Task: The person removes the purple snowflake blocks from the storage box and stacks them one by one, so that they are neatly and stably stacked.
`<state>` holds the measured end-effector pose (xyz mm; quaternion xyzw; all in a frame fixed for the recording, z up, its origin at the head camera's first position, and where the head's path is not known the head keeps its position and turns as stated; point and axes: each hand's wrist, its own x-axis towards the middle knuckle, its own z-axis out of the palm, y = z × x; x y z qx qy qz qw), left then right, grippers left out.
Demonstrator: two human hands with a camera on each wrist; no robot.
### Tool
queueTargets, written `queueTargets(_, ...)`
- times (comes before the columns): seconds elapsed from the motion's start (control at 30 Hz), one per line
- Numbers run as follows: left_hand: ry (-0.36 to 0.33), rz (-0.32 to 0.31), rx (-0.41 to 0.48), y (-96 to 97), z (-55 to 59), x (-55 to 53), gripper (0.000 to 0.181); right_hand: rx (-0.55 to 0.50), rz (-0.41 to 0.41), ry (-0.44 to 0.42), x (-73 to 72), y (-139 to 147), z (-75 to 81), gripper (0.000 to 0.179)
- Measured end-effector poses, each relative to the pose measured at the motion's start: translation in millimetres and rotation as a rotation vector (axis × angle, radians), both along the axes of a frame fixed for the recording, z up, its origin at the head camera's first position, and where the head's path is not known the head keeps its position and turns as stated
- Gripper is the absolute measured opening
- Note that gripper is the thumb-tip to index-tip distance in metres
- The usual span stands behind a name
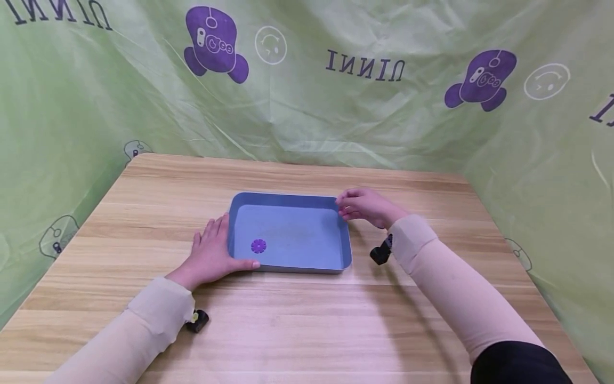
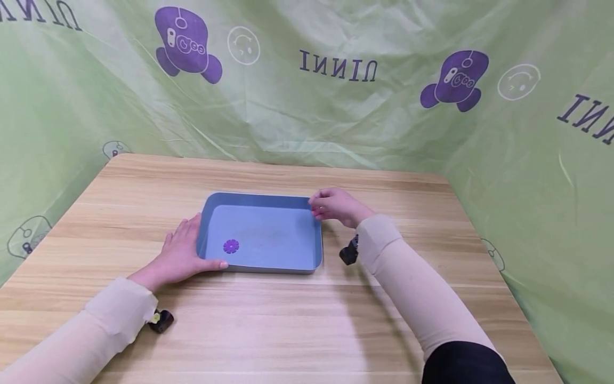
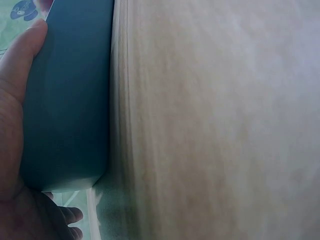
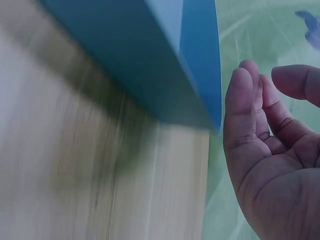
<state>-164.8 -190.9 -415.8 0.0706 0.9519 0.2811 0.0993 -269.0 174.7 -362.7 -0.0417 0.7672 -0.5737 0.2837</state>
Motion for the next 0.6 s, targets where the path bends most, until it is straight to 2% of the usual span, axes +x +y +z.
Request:
queueTargets(0.3, -0.004, 0.002, 0.005, -1.1, 1.1, 1.1, 0.144, 0.121, 0.175, 0.028, -1.0, -59.8, -2.9, 0.024)
queueTargets(0.4, -0.005, 0.002, 0.007, -1.1, 1.3, 1.5, 0.144, 0.120, 0.213, 0.014, 0.4, -77.4, -3.2, 0.025)
queueTargets(0.6, -0.002, 0.000, 0.000, -0.4, 2.9, 1.4, 0.142, 0.119, 0.261, -0.025, 4.0, -104.0, -7.9, 0.016)
